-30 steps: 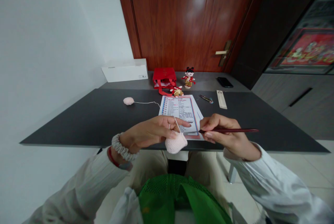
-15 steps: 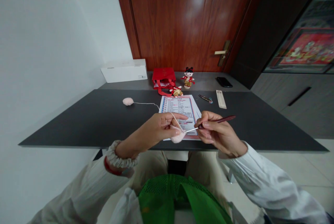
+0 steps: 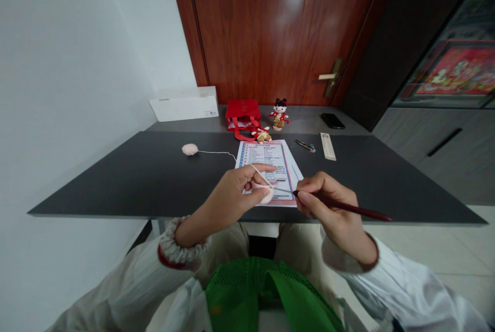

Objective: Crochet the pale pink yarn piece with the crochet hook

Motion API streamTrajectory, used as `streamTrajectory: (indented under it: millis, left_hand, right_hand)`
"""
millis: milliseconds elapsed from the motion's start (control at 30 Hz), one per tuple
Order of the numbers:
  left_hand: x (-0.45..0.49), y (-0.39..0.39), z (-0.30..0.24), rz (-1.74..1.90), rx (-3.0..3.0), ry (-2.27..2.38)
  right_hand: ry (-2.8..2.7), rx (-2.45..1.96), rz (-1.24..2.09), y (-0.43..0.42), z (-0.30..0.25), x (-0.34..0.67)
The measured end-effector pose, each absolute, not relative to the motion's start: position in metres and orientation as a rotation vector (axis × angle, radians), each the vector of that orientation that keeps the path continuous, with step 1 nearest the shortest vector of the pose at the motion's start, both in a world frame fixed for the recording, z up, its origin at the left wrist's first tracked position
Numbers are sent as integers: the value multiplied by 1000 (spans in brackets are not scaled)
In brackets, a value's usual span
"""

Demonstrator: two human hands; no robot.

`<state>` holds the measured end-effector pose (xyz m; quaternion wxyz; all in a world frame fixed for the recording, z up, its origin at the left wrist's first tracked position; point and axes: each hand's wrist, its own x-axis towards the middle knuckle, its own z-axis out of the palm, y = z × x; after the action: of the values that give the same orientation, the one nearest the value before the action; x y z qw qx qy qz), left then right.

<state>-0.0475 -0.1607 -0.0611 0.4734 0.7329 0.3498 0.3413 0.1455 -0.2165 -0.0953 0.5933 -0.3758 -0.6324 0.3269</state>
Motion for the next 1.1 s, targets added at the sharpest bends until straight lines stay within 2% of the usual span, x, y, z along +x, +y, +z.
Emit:
streamTrajectory:
  millis: [167,400,700,833,967,1100]
  left_hand:
    - [-45,-164,-61,910,1801,879]
    - [-37,-171,-56,938,1733,867]
    - [-41,-161,-73,683,1151,676]
    - [-38,-163,-69,742,1191,685]
    - [-38,-163,-64,895,1466,761]
    - [-43,-162,-64,919,1529,845]
  right_hand:
    - [-1601,-969,462,-226,-92,134]
    - [-1907,-761,-58,-212,-99,124]
    - [-2266,-574,-382,-196,-95,147]
    - [-2217,-553,-546,-197,-95,144]
    - [-2139,-670,-518,-204,-99,138]
    - [-2135,-653,-228,-213,-98,140]
